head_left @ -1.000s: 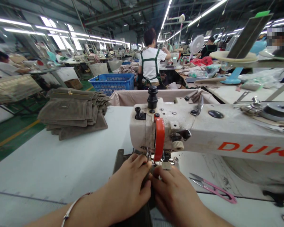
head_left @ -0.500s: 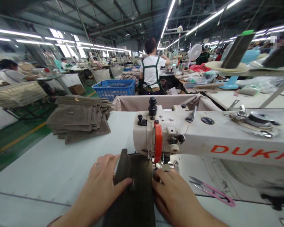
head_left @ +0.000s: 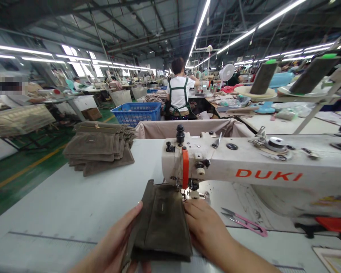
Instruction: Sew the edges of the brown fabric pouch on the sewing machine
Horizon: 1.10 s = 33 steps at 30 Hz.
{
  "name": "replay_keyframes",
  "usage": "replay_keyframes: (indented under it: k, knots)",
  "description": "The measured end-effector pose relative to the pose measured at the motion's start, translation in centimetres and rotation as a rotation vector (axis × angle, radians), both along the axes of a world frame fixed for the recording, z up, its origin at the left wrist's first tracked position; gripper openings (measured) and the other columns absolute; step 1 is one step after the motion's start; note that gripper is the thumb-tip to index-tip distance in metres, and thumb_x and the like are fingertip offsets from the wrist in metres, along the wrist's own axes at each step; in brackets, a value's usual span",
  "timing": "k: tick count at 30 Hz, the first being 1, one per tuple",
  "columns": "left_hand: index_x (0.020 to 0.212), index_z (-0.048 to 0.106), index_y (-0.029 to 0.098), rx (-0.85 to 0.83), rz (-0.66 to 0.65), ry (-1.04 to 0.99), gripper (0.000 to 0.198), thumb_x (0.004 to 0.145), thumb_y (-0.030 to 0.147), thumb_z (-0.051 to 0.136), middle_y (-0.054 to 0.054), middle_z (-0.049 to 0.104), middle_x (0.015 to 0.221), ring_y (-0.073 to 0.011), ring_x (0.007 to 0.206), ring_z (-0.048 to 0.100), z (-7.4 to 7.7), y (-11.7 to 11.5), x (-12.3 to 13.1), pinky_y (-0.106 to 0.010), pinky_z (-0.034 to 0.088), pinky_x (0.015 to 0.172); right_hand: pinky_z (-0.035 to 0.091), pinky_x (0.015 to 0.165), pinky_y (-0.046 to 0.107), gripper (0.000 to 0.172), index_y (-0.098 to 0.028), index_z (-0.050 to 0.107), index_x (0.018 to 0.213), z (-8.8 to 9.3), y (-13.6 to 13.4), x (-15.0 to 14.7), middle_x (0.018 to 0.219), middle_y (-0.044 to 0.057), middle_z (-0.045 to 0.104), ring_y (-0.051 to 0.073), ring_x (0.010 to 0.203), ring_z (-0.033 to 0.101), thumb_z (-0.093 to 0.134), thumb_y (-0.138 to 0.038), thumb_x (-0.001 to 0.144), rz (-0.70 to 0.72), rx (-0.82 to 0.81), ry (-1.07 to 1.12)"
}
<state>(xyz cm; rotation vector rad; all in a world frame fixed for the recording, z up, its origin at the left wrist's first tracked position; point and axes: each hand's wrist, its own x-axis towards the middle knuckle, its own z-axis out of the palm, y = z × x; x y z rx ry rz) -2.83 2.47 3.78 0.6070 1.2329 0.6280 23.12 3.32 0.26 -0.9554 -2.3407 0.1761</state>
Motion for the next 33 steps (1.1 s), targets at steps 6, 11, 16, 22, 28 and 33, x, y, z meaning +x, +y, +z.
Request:
replay_keyframes:
  k: [6, 11, 16, 22, 28, 33]
  knots:
    - [0.129, 0.050, 0.019, 1.214, -0.362, 1.149, 0.051, 0.083, 0.036, 0.062, -0.012, 0.062, 0.123, -0.0292, 0.110, 0.063, 2.5, -1.8, -2.6, -0.044, 0.055, 0.095, 0.043, 0.072, 0.033, 0.014, -0.020, 0.057, 0.080, 0.7, -2.0, -0.5, 0.085, 0.001, 0.061, 0.019, 0.080, 0.054, 0.062, -0.025, 0.092, 0.102, 0.057, -0.098]
    - [0.126, 0.055, 0.015, 1.808, -0.795, 1.071, 0.039, 0.088, 0.011, 0.047, -0.011, 0.061, 0.131, -0.0222, 0.121, 0.058, 1.1, -3.4, 2.9, -0.033, 0.049, 0.104, 0.038, 0.065, 0.031, 0.019, -0.018, 0.057, 0.074, -0.5, -5.2, -1.6, 0.073, 0.000, 0.058, 0.017, 0.071, 0.052, 0.057, -0.017, 0.093, 0.056, 0.230, -0.003]
    - [0.110, 0.064, 0.015, 2.007, -0.643, 1.008, 0.029, 0.100, 0.012, 0.037, -0.006, 0.072, 0.108, -0.0176, 0.104, 0.066, -3.5, -3.4, 2.9, -0.028, 0.051, 0.099, 0.039, 0.067, 0.030, 0.031, -0.015, 0.065, 0.088, -1.2, -6.8, -2.3, 0.077, 0.002, 0.063, 0.016, 0.077, 0.055, 0.038, -0.014, 0.103, -0.012, 0.285, 0.110]
    - [0.114, 0.062, 0.020, 1.724, -0.569, 0.976, 0.024, 0.101, 0.020, 0.041, -0.002, 0.071, 0.111, -0.0131, 0.102, 0.067, -0.6, -3.5, 1.6, -0.019, 0.053, 0.094, 0.040, 0.068, 0.029, 0.028, -0.017, 0.063, 0.081, -0.8, -7.1, -2.2, 0.077, 0.001, 0.065, 0.016, 0.075, 0.056, 0.044, -0.016, 0.101, -0.056, 0.291, 0.152]
    - [0.113, 0.059, 0.017, 1.634, -0.715, 1.067, 0.027, 0.095, 0.010, 0.039, -0.007, 0.064, 0.128, -0.0186, 0.121, 0.059, 2.3, -3.1, 2.2, -0.028, 0.052, 0.100, 0.042, 0.075, 0.029, 0.036, -0.019, 0.061, 0.074, -0.4, -7.1, -1.6, 0.100, 0.000, 0.072, 0.015, 0.090, 0.061, 0.039, -0.017, 0.103, -0.095, 0.330, 0.114]
    - [0.105, 0.064, 0.011, 1.925, -0.933, 1.076, 0.029, 0.095, 0.006, 0.037, -0.009, 0.066, 0.125, -0.0206, 0.117, 0.063, -0.1, -3.1, 3.6, -0.031, 0.046, 0.106, 0.044, 0.078, 0.029, 0.032, -0.021, 0.067, 0.088, -1.6, -7.2, -1.6, 0.095, -0.004, 0.074, 0.013, 0.093, 0.063, 0.040, -0.015, 0.103, -0.129, 0.378, 0.156]
